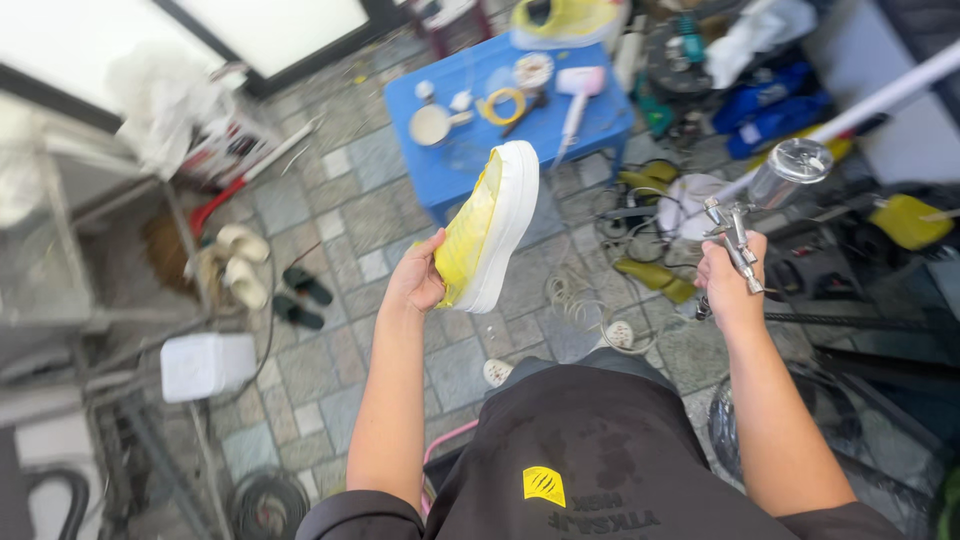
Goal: The person rinses a spray gun at a sink, then adds liquid from a small bottle into the gun's cup. They spray-paint a yellow sneaker held in one hand, then use a pink hairdryer to dry the painted surface.
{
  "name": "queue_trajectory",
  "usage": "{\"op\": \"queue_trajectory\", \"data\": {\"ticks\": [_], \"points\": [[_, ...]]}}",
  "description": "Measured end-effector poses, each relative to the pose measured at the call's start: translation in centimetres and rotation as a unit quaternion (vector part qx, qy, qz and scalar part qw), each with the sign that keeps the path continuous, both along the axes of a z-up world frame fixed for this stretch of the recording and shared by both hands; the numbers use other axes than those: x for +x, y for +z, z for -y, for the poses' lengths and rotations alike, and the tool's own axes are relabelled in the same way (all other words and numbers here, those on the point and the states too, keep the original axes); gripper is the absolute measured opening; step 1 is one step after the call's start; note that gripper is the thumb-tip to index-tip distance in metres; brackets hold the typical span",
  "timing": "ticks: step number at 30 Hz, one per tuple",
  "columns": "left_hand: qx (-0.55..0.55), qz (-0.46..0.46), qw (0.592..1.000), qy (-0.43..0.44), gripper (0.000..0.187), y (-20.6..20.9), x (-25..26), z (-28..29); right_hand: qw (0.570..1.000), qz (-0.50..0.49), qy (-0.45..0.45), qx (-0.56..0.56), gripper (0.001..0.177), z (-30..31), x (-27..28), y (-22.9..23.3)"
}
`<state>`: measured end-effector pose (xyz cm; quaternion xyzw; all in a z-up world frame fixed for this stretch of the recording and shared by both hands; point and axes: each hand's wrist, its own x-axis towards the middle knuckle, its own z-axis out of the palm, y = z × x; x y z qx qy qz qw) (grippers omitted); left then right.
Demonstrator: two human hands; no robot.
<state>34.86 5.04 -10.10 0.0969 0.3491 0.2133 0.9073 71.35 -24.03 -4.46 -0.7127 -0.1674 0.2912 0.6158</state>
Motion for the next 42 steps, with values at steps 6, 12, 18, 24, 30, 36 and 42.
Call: {"op": "queue_trajectory", "data": {"ticks": [6,12,18,24,30,36,42], "points": [[-0.033,0.025,0.994,-0.100,0.039,1.4,13.7,1.2,0.986,0.132,-0.075,0.071,0.030,8.8,8.1,-1.0],[0.002,0.031,0.978,-0.205,0.042,0.3,22.0,1.0,0.972,0.121,-0.195,0.058,0.009,13.9,15.7,0.1],[-0.018,-0.048,0.967,-0.250,0.039,-1.9,24.6,-2.2,0.893,0.272,-0.358,0.036,0.022,17.2,22.2,-0.9],[-0.031,-0.062,0.946,-0.317,0.039,-3.1,27.7,-6.7,0.782,0.308,-0.534,-0.090,0.022,21.9,29.1,-5.4],[0.032,-0.144,0.921,-0.360,0.038,-1.7,31.0,-9.2,0.724,0.258,-0.640,0.000,0.025,23.6,32.7,-9.5],[0.071,-0.171,0.913,-0.363,0.037,0.8,33.6,-8.8,0.543,0.398,-0.717,-0.180,0.034,24.3,35.0,-11.6],[0.063,-0.177,0.907,-0.377,0.038,0.6,35.5,-6.9,0.560,0.164,-0.799,0.145,0.037,21.9,36.3,-11.7]]}}
